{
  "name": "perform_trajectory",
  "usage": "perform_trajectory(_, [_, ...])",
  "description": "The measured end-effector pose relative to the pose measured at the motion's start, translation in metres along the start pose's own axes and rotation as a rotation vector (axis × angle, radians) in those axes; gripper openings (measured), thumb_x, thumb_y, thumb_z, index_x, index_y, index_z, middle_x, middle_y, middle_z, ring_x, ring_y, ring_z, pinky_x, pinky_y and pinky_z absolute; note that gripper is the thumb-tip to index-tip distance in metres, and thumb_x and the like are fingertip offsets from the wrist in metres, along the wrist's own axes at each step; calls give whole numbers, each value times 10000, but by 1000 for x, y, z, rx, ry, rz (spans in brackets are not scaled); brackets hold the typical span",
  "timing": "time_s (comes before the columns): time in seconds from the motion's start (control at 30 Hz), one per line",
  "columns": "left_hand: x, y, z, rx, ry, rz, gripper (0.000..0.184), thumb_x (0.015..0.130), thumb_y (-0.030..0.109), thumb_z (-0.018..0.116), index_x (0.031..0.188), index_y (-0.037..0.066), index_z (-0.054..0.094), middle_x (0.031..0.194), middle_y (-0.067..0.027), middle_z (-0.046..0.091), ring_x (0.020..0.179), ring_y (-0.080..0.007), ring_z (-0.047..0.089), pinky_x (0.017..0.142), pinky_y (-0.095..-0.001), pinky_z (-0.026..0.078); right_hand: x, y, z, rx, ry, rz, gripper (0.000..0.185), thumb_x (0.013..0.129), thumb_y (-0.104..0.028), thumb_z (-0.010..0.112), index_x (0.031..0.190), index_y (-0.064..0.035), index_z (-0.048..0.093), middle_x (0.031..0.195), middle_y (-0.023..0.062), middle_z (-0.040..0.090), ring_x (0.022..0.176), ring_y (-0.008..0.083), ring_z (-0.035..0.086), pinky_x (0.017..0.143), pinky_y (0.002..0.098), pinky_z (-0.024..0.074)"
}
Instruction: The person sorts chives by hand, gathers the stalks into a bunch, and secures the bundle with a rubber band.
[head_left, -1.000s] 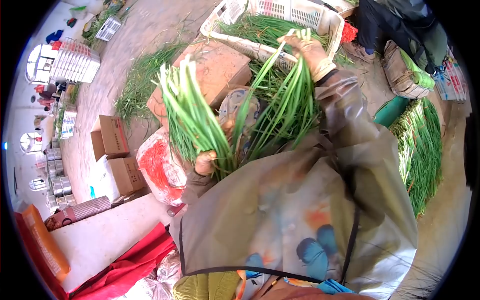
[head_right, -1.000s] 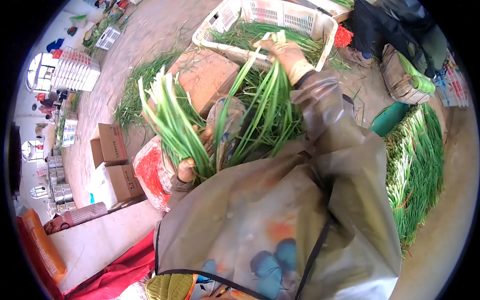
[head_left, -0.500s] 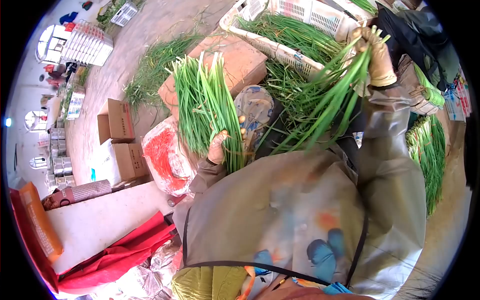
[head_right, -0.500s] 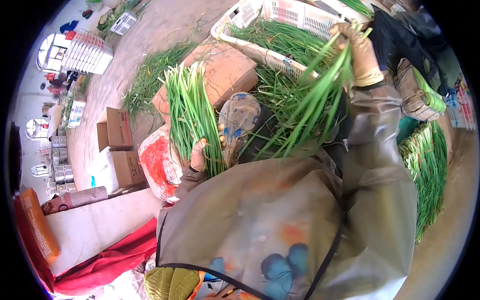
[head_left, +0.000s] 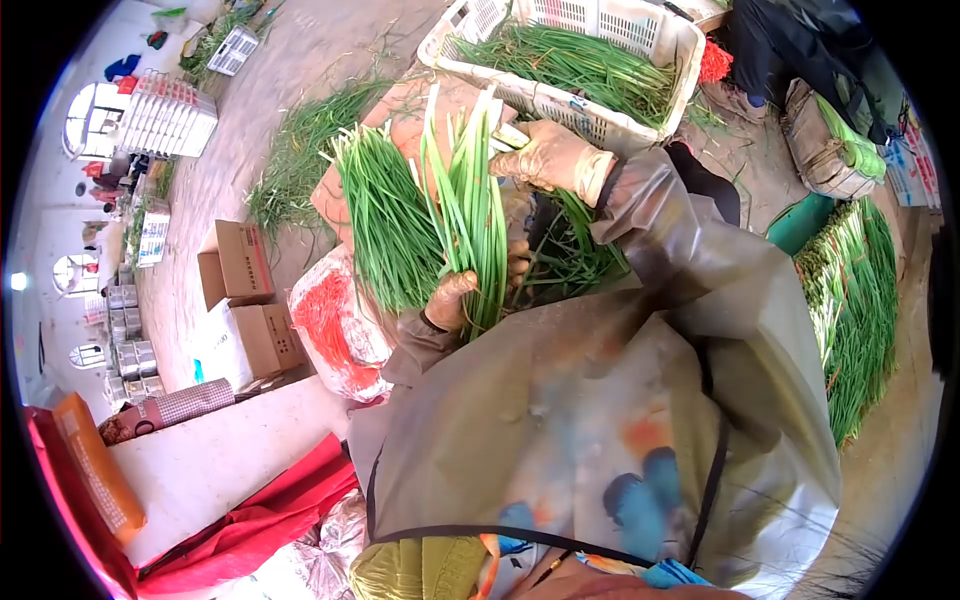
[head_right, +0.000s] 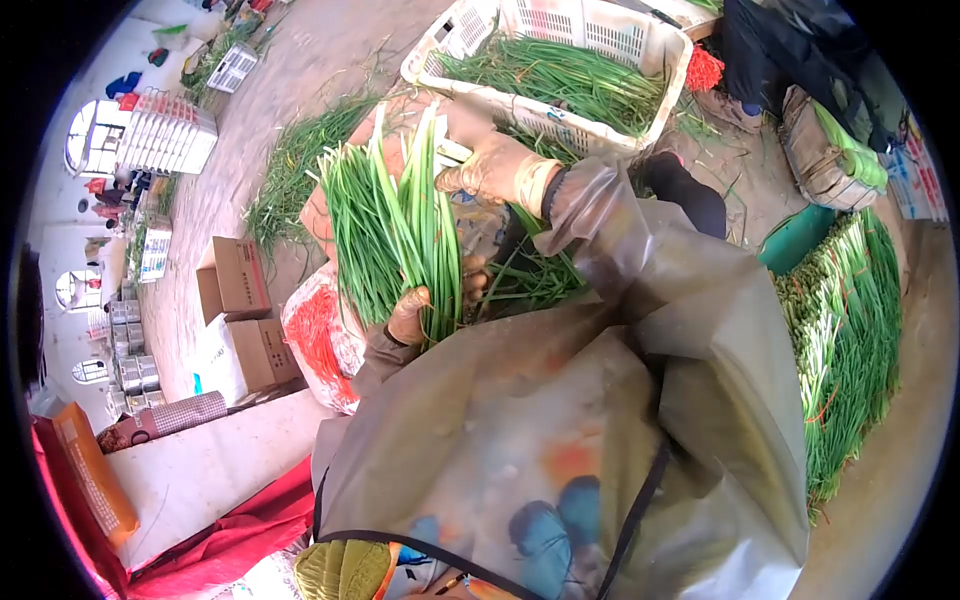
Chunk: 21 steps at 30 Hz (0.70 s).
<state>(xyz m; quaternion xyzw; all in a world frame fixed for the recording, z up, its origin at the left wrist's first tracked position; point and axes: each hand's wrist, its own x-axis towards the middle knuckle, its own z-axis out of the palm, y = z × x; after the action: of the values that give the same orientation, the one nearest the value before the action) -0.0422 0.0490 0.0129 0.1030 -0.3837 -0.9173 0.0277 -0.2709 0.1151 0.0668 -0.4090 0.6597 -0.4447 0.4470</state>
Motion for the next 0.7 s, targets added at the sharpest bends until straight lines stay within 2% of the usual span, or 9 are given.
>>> perform_trajectory(0.07, [7,3,-17,246,-35,-12,780,689,310,698,1307,-3,338,1163,-147,534,980,-236,563,827,-365,467,-4,-1,2,-110,136,-221,377,735,-309,664,1003,-51,601,891,142,634,843,282,589,780,343,437])
perform_trajectory(0.1, [10,4,-17,218,9,-43,672,687,295,704,1215,-34,452,1123,-138,560,954,-227,575,806,-344,472,-8,-6,2,-233,118,-161,382,742,-291,660,1028,-47,588,892,159,630,847,294,591,771,347,445])
perform_trajectory(0.13, [10,10,-18,491,112,1,593,698,276,692,1161,-36,495,1069,-136,586,924,-218,581,787,-332,476,-10,-4,5,-235,113,-159,382,742,-291,660,1028,-47,588,892,159,630,847,294,591,771,347,445])
perform_trajectory(0.23, [18,13,-2,533,267,84,504,721,267,665,1101,-34,528,1014,-134,603,899,-214,583,769,-326,478,-7,18,12,-107,77,-191,418,728,-343,660,1014,-45,600,882,183,621,845,302,591,780,351,447])
perform_trajectory(0.27, [17,18,11,410,283,68,485,732,275,648,1088,-34,532,988,-132,607,885,-216,583,766,-328,477,-6,20,15,-311,125,-186,408,723,-346,656,981,-33,611,842,155,636,791,275,605,740,338,461])
perform_trajectory(0.4, [16,8,9,102,258,127,422,754,293,623,1043,-8,558,930,-101,608,832,-211,581,754,-347,471,-9,26,3,46,26,-24,273,723,-257,624,854,-17,612,618,47,565,533,151,521,512,275,425])
perform_trajectory(0.47, [13,0,-6,53,264,127,519,732,356,627,1087,-12,535,950,-116,610,845,-227,586,777,-352,474,-26,10,-7,441,-133,109,119,764,-161,591,741,-50,554,522,-30,423,412,51,355,378,209,259])
perform_trajectory(0.57, [9,2,-2,93,386,200,708,713,445,640,1240,29,414,935,-74,571,835,-174,547,760,-307,449,-40,8,-22,658,-300,87,123,771,-154,610,775,-45,553,502,-50,406,383,33,348,348,180,256])
perform_trajectory(0.7, [6,8,6,84,349,146,756,713,466,639,1277,27,392,989,-89,580,864,-179,554,790,-309,450,-42,20,-46,907,-242,-168,144,763,-156,615,748,-58,510,510,-37,442,376,26,360,290,180,247])
